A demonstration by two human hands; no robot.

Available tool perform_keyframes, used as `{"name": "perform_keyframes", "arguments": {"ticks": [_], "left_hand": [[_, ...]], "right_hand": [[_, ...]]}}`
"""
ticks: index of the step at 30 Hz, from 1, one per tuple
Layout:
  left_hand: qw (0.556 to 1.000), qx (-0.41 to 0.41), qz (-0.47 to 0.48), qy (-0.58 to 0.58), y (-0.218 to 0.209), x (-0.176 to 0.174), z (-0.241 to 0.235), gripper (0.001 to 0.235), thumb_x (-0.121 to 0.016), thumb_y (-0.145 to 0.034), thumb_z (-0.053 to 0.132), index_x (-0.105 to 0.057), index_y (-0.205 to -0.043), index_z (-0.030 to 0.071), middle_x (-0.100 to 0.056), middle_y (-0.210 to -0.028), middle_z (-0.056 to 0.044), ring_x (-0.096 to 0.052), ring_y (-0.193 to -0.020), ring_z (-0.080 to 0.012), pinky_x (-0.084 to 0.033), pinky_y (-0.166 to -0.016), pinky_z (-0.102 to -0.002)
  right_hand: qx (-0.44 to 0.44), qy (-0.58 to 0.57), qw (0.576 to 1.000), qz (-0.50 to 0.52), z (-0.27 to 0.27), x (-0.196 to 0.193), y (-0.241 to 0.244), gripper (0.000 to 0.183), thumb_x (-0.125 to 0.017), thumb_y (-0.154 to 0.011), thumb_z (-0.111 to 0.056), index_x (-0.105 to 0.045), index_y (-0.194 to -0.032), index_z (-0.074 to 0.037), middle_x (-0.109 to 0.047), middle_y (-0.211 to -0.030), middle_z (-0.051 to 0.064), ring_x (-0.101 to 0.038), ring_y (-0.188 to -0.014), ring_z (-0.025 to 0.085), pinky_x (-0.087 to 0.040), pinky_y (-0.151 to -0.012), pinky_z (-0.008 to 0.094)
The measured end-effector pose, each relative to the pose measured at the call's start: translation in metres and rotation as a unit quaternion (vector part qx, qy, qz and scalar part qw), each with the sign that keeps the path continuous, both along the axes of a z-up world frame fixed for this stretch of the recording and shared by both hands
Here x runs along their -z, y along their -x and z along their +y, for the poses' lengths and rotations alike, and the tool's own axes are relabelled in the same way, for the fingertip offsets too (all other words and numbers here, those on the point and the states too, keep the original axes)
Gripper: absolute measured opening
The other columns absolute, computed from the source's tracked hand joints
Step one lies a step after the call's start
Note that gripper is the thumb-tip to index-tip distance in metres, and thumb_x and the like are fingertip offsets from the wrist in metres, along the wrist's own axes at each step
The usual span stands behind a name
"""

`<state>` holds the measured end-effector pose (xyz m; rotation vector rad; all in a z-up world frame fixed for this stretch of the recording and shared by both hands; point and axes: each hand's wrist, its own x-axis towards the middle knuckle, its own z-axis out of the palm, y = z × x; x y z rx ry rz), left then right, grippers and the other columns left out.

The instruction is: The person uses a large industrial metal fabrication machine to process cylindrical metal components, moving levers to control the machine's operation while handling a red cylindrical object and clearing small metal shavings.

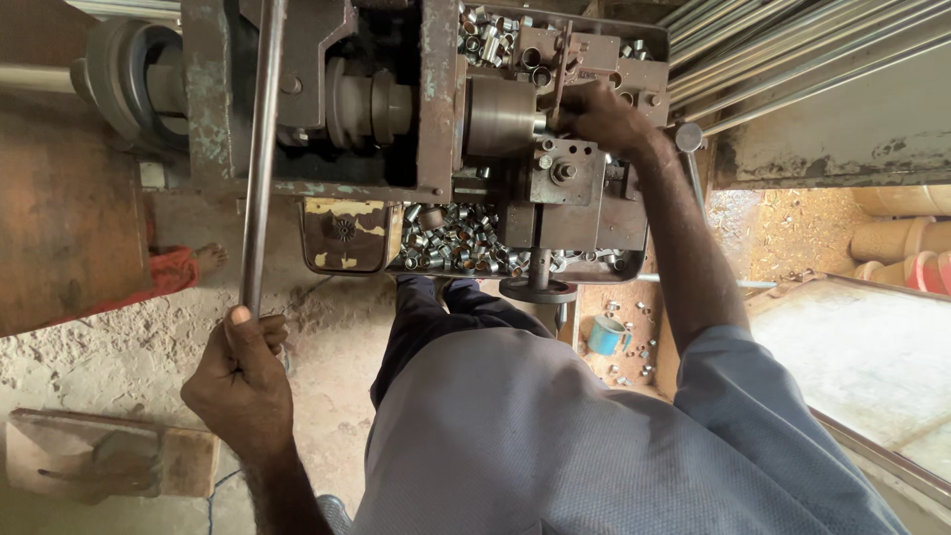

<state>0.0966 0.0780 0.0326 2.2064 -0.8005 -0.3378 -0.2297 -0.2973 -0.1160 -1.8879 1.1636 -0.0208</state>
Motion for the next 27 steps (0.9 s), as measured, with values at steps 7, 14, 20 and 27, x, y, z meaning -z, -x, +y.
{"name": "perform_keyframes", "arguments": {"ticks": [7,14,20,27], "left_hand": [[1.0,0.001,0.0,0.015,0.0,0.002,0.0,0.045,-0.057,-0.118,0.034,-0.074,-0.1,-0.004,-0.073,-0.08,-0.01,-0.074,-0.072,-0.0174,-0.056,-0.065,-0.029],[1.0,0.0,-0.029,0.007,0.0,0.005,0.001,0.045,-0.057,-0.117,0.034,-0.075,-0.099,-0.003,-0.073,-0.078,-0.01,-0.071,-0.066,-0.0177,-0.054,-0.061,-0.03],[0.999,0.006,-0.047,0.011,0.0,0.006,0.002,0.044,-0.058,-0.118,0.034,-0.075,-0.099,-0.002,-0.074,-0.079,-0.009,-0.073,-0.07,-0.017,-0.055,-0.062,-0.03],[0.998,0.009,-0.058,0.013,0.002,0.003,0.0,0.043,-0.059,-0.118,0.032,-0.075,-0.096,-0.002,-0.073,-0.079,-0.009,-0.072,-0.069,-0.0166,-0.053,-0.062,-0.032]], "right_hand": [[0.115,-0.063,0.982,-0.133,0.013,0.002,-0.002,0.025,-0.058,-0.096,0.004,-0.074,-0.114,-0.003,-0.078,-0.104,0.013,-0.077,-0.088,0.017,-0.066,-0.076,0.033],[0.133,0.05,0.988,-0.062,0.016,0.01,0.002,0.014,-0.072,-0.092,0.001,-0.074,-0.105,-0.001,-0.077,-0.096,0.015,-0.075,-0.08,0.019,-0.064,-0.07,0.033],[0.094,-0.028,0.987,-0.126,0.011,0.029,0.002,0.012,-0.066,-0.096,-0.002,-0.076,-0.103,-0.002,-0.078,-0.095,0.012,-0.074,-0.074,0.013,-0.064,-0.066,0.031],[0.165,0.057,0.974,-0.143,0.014,0.015,0.005,0.017,-0.065,-0.1,-0.01,-0.074,-0.113,-0.003,-0.077,-0.089,0.011,-0.071,-0.066,0.009,-0.06,-0.055,0.025]]}}
